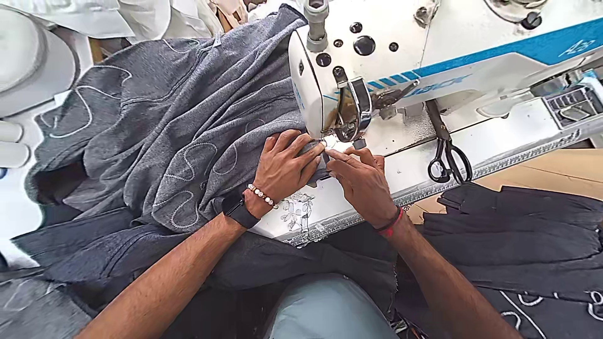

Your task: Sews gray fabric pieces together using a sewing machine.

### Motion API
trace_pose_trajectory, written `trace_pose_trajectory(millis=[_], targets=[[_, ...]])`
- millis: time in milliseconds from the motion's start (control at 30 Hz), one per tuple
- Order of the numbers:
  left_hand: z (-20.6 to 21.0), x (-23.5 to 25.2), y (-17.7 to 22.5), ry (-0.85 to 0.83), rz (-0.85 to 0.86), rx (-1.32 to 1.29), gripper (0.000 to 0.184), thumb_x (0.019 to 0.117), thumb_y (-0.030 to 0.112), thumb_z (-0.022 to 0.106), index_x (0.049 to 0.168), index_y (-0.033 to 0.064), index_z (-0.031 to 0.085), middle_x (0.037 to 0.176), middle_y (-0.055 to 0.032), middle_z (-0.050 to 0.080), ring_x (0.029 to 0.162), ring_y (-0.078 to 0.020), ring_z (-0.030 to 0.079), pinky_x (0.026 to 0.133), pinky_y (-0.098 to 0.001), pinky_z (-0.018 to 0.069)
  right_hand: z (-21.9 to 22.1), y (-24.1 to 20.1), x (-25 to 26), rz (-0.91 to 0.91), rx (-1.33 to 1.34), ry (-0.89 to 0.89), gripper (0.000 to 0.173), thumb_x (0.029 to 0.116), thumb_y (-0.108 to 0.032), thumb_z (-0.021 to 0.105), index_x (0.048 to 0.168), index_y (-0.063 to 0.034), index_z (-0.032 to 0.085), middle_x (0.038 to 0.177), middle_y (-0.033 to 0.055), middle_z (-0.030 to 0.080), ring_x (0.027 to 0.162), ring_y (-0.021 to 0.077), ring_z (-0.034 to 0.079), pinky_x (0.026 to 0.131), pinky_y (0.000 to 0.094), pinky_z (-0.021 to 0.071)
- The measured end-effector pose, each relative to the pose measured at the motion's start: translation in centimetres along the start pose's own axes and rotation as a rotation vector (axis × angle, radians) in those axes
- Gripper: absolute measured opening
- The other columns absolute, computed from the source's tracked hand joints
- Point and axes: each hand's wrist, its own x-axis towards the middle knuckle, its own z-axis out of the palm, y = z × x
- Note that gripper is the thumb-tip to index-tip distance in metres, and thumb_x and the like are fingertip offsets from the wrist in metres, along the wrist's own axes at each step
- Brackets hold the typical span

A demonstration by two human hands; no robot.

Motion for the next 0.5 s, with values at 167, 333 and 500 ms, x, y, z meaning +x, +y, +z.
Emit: trace_pose_trajectory(millis=[167, 333, 500], targets=[[-0.1, -0.2, -0.2, -0.012, -0.027, -0.084, 0.036, 0.1051, 0.036, 0.048, 0.130, 0.0271, 0.073, 0.137, -0.0034, 0.065, 0.132, -0.0299, 0.053, 0.105, -0.0509, 0.0401, -2.2, -0.4, 1.6, -0.173, -0.167, -0.112, 0.029, 0.1018, -0.009, 0.053, 0.114, -0.0238, 0.076, 0.129, -0.0087, 0.072, 0.116, 0.0181, 0.064, 0.092, 0.0492, 0.0403], [-0.3, -0.2, -0.2, 0.002, -0.022, -0.111, 0.033, 0.1048, 0.032, 0.049, 0.122, 0.0171, 0.072, 0.131, -0.0044, 0.068, 0.129, -0.0292, 0.055, 0.101, -0.0480, 0.0430, -3.3, -0.7, 2.7, -0.287, -0.253, -0.211, 0.028, 0.0993, -0.005, 0.055, 0.111, -0.0211, 0.075, 0.122, -0.0054, 0.073, 0.111, 0.0203, 0.064, 0.091, 0.0469, 0.0404], [-0.3, -0.3, -0.5, -0.004, 0.057, -0.076, 0.034, 0.1029, 0.031, 0.051, 0.128, 0.0268, 0.073, 0.133, -0.0064, 0.066, 0.128, -0.0321, 0.054, 0.103, -0.0516, 0.0395, -3.9, -0.9, 3.4, -0.356, -0.269, -0.260, 0.023, 0.0982, -0.004, 0.056, 0.105, -0.0182, 0.073, 0.101, -0.0011, 0.073, 0.103, 0.0212, 0.063, 0.088, 0.0436, 0.0418]])
